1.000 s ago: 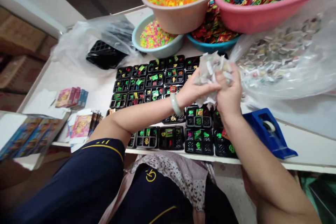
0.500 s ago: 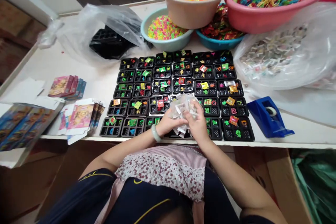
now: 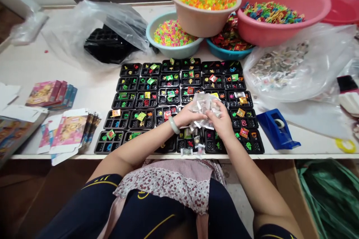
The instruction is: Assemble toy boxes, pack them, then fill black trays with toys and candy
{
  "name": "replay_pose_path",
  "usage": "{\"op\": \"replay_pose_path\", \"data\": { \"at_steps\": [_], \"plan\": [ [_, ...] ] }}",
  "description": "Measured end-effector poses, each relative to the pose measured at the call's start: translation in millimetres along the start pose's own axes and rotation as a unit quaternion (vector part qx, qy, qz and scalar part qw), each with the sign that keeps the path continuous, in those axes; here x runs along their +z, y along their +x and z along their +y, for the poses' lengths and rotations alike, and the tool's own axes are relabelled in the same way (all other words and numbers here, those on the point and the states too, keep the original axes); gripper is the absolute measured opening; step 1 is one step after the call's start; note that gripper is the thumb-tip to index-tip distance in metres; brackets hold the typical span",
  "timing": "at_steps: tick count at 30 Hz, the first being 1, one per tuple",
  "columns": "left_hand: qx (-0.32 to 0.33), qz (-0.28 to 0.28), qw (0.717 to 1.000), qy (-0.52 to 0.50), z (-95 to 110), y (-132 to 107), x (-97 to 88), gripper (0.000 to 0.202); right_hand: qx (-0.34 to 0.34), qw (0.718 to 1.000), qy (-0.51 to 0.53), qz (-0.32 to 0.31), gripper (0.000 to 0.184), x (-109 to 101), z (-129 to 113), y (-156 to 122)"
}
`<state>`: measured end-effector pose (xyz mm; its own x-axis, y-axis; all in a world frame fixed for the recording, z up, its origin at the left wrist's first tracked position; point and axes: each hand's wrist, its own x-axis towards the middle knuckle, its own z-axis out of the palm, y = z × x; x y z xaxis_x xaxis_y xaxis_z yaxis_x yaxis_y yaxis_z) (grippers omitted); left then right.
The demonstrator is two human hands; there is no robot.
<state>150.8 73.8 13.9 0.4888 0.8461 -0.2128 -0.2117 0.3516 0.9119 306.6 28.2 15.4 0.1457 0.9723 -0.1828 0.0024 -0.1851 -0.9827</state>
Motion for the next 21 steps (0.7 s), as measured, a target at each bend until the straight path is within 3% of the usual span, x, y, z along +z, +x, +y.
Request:
{"op": "replay_pose_path", "data": {
  "at_steps": [5, 14, 18, 21],
  "plan": [
    [-0.025, -0.018, 0.999, -0.022, -5, 26, 0.4, 0.079, 0.015, 1.000, -0.022, -0.008, 0.061, -20, 7, 21],
    [-0.038, 0.002, 0.995, -0.088, -2, 33, -15.4, 0.062, 0.033, 0.999, 0.009, -0.002, 0.049, -35, 9, 35],
    [-0.039, 0.033, 0.993, -0.108, 8, 32, -36.1, 0.050, 0.052, 0.998, 0.035, 0.001, 0.052, -41, 4, 44],
    [-0.024, 0.059, 0.992, -0.110, 21, 21, -63.2, 0.054, 0.060, 0.996, 0.063, 0.015, 0.053, -48, -6, 50]
  ]
}}
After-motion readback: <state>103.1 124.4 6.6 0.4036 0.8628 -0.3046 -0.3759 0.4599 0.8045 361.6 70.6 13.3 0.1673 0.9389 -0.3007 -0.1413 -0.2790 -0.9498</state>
